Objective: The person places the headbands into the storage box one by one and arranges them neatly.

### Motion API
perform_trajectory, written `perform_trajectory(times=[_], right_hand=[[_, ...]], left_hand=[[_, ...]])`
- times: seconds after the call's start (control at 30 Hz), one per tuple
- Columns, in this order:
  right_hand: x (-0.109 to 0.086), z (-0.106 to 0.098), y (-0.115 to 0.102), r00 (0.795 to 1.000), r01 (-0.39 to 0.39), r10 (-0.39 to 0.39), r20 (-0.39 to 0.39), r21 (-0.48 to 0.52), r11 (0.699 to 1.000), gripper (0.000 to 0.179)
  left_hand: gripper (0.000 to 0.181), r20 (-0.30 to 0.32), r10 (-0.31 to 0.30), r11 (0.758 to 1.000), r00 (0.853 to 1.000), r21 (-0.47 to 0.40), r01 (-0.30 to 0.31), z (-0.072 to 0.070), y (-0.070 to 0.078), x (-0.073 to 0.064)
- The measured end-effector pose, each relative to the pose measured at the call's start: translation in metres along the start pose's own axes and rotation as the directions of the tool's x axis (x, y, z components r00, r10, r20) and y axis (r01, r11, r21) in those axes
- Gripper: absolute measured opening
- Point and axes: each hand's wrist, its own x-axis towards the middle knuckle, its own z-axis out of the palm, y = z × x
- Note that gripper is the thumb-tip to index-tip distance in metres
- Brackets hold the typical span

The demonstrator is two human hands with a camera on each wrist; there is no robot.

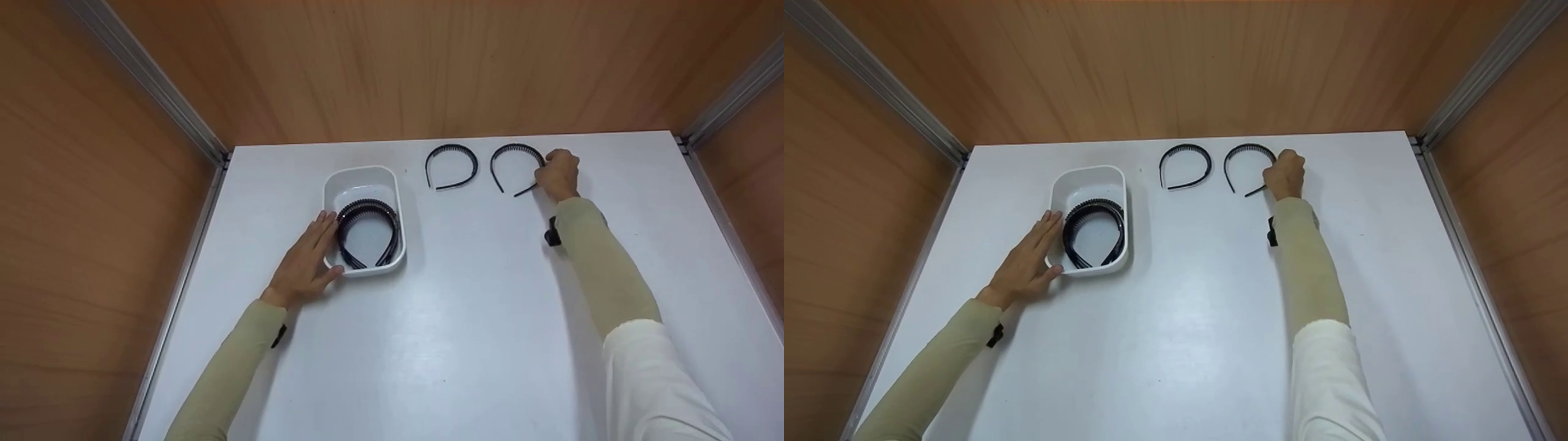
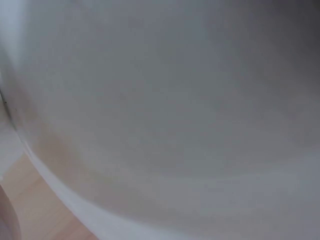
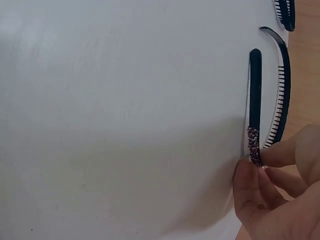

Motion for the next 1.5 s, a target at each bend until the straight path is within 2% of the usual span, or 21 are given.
perform_trajectory(times=[0.13,0.27,0.47,0.63,0.97,1.1,1.2,1.33,1.5], right_hand=[[-0.002,-0.005,0.001,1.0,-0.026,0.026,0.004,0.021,0.999,0.042],[-0.002,-0.011,0.0,0.997,-0.06,0.058,0.041,0.067,0.996,0.042],[-0.001,-0.021,-0.004,0.987,-0.149,0.141,0.081,0.09,0.985,0.044],[-0.006,-0.026,-0.012,0.979,-0.181,0.169,0.109,0.107,0.978,0.046],[-0.014,-0.032,-0.029,0.982,-0.153,0.137,0.127,0.128,0.98,0.046],[-0.019,-0.033,-0.035,0.98,-0.164,0.142,0.143,0.159,0.974,0.047],[-0.024,-0.034,-0.038,0.982,-0.138,0.11,0.152,0.191,0.972,0.046],[-0.031,-0.034,-0.042,0.985,-0.09,0.053,0.166,0.228,0.969,0.044],[-0.038,-0.033,-0.046,0.981,-0.077,0.031,0.191,0.24,0.968,0.044]], left_hand=[[0.097,-0.001,-0.002,1.0,1.0,0.002,0.002,0.0,0.001,0.001],[0.095,-0.005,0.001,1.0,1.0,0.001,-0.001,-0.002,0.002,0.001],[0.093,0.047,-0.022,1.0,0.999,0.008,0.022,-0.004,0.001,0.002],[0.095,0.073,-0.04,0.999,0.997,0.025,0.039,-0.006,-0.001,0.001],[0.095,0.082,-0.06,0.997,0.995,0.042,0.057,-0.008,-0.001,0.002],[0.094,0.058,-0.045,0.998,0.997,0.036,0.043,-0.008,-0.002,0.002],[0.094,0.036,-0.035,0.999,0.999,0.036,0.034,-0.007,-0.002,0.003],[0.098,0.037,-0.038,0.997,0.999,0.061,0.036,-0.007,-0.001,0.004],[0.101,0.027,-0.056,0.996,0.998,0.074,0.054,-0.008,0.0,0.004]])
